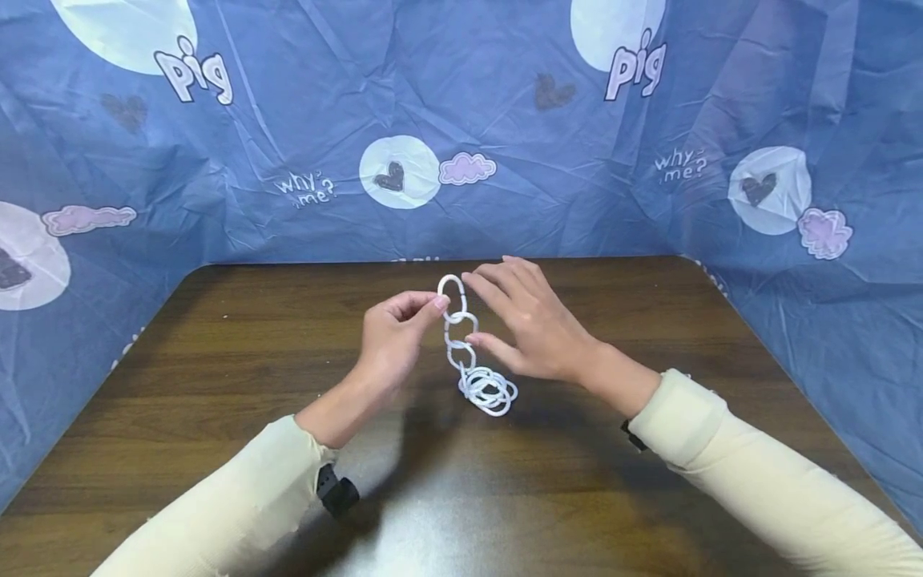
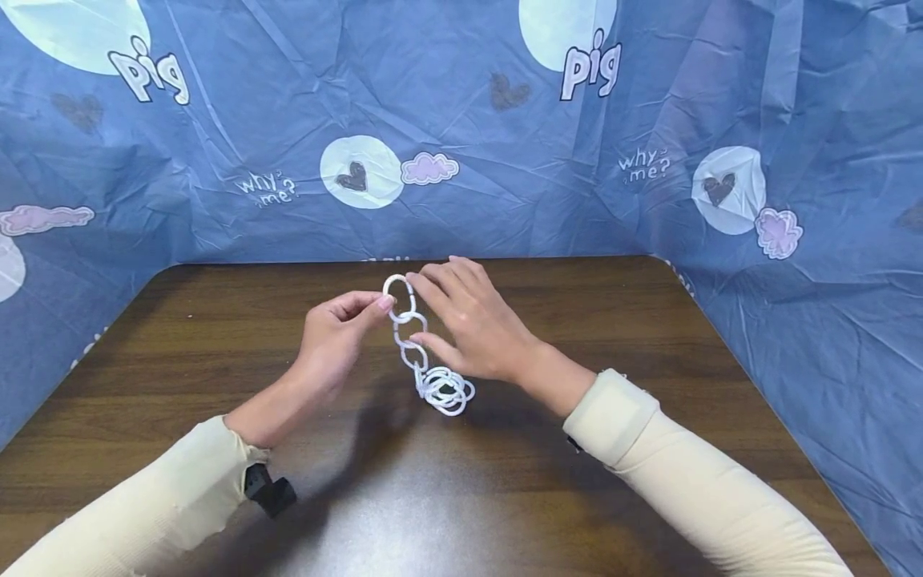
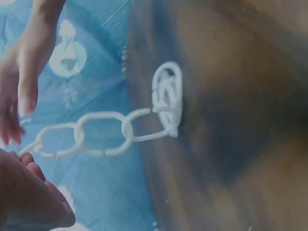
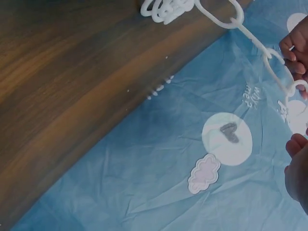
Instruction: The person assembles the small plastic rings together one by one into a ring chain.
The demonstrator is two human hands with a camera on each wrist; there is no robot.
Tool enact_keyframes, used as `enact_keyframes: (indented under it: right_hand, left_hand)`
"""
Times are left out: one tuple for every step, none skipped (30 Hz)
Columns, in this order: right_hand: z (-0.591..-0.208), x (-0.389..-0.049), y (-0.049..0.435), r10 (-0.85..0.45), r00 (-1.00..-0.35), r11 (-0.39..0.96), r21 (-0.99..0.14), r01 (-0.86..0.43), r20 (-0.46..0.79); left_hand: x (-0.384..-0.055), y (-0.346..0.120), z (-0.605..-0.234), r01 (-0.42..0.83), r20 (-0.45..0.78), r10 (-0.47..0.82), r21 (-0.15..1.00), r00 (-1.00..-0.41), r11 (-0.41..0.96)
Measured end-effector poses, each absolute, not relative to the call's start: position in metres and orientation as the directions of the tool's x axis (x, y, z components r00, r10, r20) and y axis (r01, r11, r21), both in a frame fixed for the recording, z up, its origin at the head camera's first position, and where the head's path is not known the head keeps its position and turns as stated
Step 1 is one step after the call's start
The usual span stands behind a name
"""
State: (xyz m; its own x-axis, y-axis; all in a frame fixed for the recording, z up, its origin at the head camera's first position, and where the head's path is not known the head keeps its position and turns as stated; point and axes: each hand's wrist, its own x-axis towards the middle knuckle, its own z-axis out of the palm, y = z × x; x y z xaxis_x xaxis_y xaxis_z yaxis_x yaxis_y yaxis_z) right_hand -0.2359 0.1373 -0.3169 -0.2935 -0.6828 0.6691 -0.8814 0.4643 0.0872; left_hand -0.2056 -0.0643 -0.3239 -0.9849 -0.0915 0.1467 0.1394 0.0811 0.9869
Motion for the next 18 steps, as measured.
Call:
enact_keyframes:
  right_hand:
    - [-0.316, -0.236, 0.140, -0.675, -0.304, 0.475, 0.080, -0.876, 0.672]
    - [-0.316, -0.236, 0.143, -0.666, -0.311, 0.483, 0.074, -0.872, 0.678]
    - [-0.315, -0.236, 0.146, -0.660, -0.319, 0.493, 0.070, -0.867, 0.680]
    - [-0.316, -0.236, 0.149, -0.653, -0.331, 0.503, 0.063, -0.862, 0.681]
    - [-0.316, -0.237, 0.153, -0.645, -0.346, 0.514, 0.053, -0.856, 0.681]
    - [-0.317, -0.237, 0.156, -0.638, -0.362, 0.525, 0.041, -0.850, 0.680]
    - [-0.318, -0.238, 0.160, -0.631, -0.379, 0.537, 0.028, -0.843, 0.677]
    - [-0.320, -0.239, 0.164, -0.623, -0.396, 0.548, 0.015, -0.836, 0.674]
    - [-0.321, -0.239, 0.168, -0.616, -0.413, 0.559, 0.002, -0.829, 0.671]
    - [-0.323, -0.240, 0.171, -0.608, -0.431, 0.570, -0.011, -0.822, 0.667]
    - [-0.325, -0.240, 0.175, -0.601, -0.446, 0.579, -0.023, -0.815, 0.663]
    - [-0.326, -0.241, 0.178, -0.596, -0.460, 0.587, -0.034, -0.809, 0.658]
    - [-0.328, -0.241, 0.180, -0.591, -0.474, 0.595, -0.044, -0.803, 0.653]
    - [-0.329, -0.242, 0.183, -0.588, -0.487, 0.602, -0.053, -0.797, 0.646]
    - [-0.330, -0.241, 0.185, -0.585, -0.500, 0.609, -0.061, -0.791, 0.638]
    - [-0.331, -0.241, 0.186, -0.584, -0.513, 0.617, -0.067, -0.784, 0.629]
    - [-0.332, -0.241, 0.188, -0.585, -0.525, 0.623, -0.072, -0.778, 0.618]
    - [-0.333, -0.241, 0.189, -0.585, -0.538, 0.631, -0.076, -0.772, 0.607]
  left_hand:
    - [-0.207, -0.069, -0.321, 0.147, 0.155, -0.101, 0.986, -0.983, 0.080]
    - [-0.208, -0.074, -0.318, 0.154, 0.163, -0.117, 0.985, -0.980, 0.079]
    - [-0.210, -0.080, -0.315, 0.162, 0.172, -0.134, 0.983, -0.976, 0.083]
    - [-0.211, -0.087, -0.313, 0.167, 0.180, -0.152, 0.981, -0.972, 0.095]
    - [-0.213, -0.094, -0.312, 0.168, 0.185, -0.172, 0.980, -0.968, 0.108]
    - [-0.214, -0.101, -0.311, 0.165, 0.186, -0.192, 0.979, -0.964, 0.119]
    - [-0.216, -0.108, -0.311, 0.155, 0.181, -0.212, 0.979, -0.960, 0.136]
    - [-0.218, -0.115, -0.312, 0.137, 0.170, -0.231, 0.979, -0.958, 0.150]
    - [-0.220, -0.122, -0.313, 0.112, 0.151, -0.249, 0.980, -0.957, 0.164]
    - [-0.221, -0.129, -0.315, 0.085, 0.129, -0.263, 0.982, -0.956, 0.172]
    - [-0.223, -0.136, -0.318, 0.058, 0.104, -0.276, 0.983, -0.955, 0.172]
    - [-0.224, -0.142, -0.320, 0.028, 0.081, -0.288, 0.982, -0.954, 0.186]
    - [-0.225, -0.148, -0.323, -0.002, 0.058, -0.296, 0.980, -0.953, 0.198]
    - [-0.226, -0.154, -0.326, -0.029, 0.036, -0.302, 0.978, -0.953, 0.206]
    - [-0.226, -0.159, -0.329, -0.052, 0.018, -0.306, 0.974, -0.952, 0.219]
    - [-0.226, -0.163, -0.331, -0.072, 0.002, -0.308, 0.971, -0.951, 0.227]
    - [-0.226, -0.167, -0.333, -0.090, -0.012, -0.308, 0.967, -0.951, 0.240]
    - [-0.225, -0.171, -0.336, -0.109, -0.025, -0.307, 0.960, -0.951, 0.260]
